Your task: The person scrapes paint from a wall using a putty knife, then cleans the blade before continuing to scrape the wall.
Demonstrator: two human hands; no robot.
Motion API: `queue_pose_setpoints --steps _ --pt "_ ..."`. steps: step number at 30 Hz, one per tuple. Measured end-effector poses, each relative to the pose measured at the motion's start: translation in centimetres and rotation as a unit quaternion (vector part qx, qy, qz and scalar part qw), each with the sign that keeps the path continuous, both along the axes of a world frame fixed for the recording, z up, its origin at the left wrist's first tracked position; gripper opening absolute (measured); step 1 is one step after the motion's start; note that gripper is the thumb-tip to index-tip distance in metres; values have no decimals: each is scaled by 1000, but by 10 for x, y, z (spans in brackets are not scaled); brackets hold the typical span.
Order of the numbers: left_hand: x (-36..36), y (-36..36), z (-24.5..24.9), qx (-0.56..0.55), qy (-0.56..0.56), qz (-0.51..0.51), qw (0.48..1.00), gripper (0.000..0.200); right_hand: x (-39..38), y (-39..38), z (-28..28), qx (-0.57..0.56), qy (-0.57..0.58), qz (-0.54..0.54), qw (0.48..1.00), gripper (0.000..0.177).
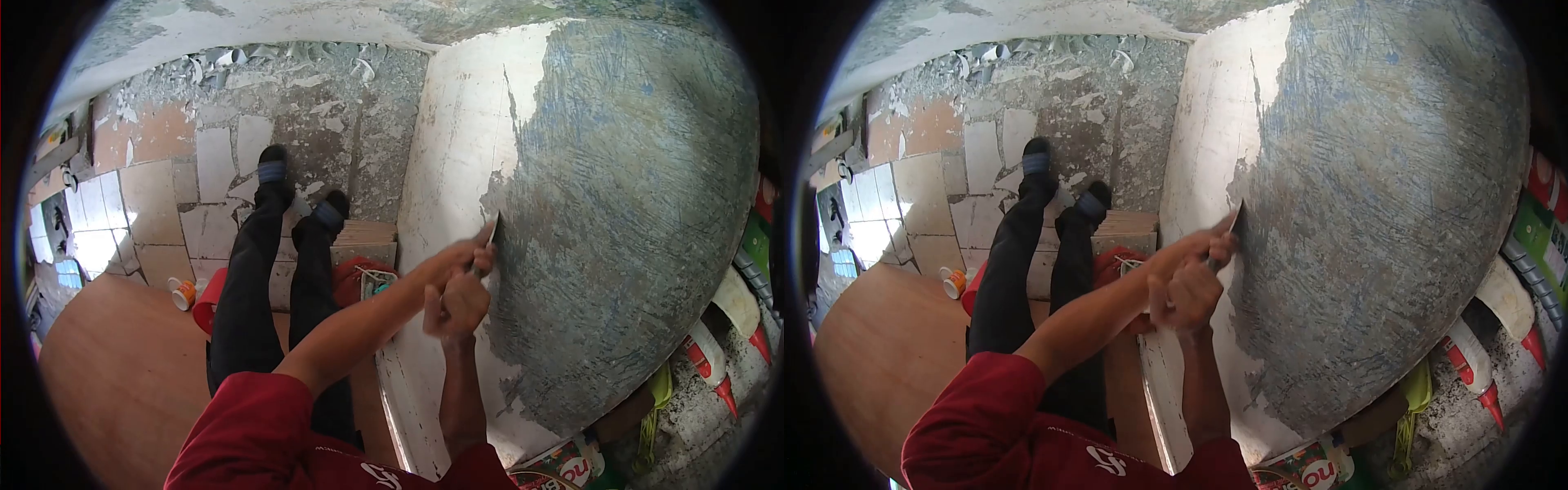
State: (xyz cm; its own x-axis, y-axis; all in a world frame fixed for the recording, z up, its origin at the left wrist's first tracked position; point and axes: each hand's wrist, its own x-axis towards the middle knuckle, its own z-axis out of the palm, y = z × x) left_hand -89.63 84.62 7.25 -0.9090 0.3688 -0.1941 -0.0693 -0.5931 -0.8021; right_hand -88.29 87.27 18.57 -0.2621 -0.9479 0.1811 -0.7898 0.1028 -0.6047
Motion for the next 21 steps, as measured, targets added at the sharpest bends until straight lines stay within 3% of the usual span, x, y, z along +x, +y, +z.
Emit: queue_pose_setpoints --steps 1,4,5,8,12,15,18,21 --pt "-5 -6 -1 -38 -49 8 998 45 -3 -3 -3 -4 10 -8 1000 40" --pt "1 0 8 -50 -18 -14 999 45 0 3 5 -38 -4 -10 999 37" --pt "6 23 -1 -6 51 24 998 42 8 9 17 -26 -7 -6 1000 36" --pt "19 9 46 -66 -45 -64 995 41 19 26 37 27 -19 2 999 36" --pt "12 14 11 69 35 -1 997 41 12 -2 23 -24 -21 20 999 37" --pt "7 10 -19 41 78 25 996 39 12 -4 11 58 -11 4 998 37" --pt "12 -5 12 -179 -51 -54 981 42 25 25 4 24 -5 -84 996 15" --pt "28 -19 55 -333 -57 -55 939 47 53 50 16 -9 -88 -388 917 17"
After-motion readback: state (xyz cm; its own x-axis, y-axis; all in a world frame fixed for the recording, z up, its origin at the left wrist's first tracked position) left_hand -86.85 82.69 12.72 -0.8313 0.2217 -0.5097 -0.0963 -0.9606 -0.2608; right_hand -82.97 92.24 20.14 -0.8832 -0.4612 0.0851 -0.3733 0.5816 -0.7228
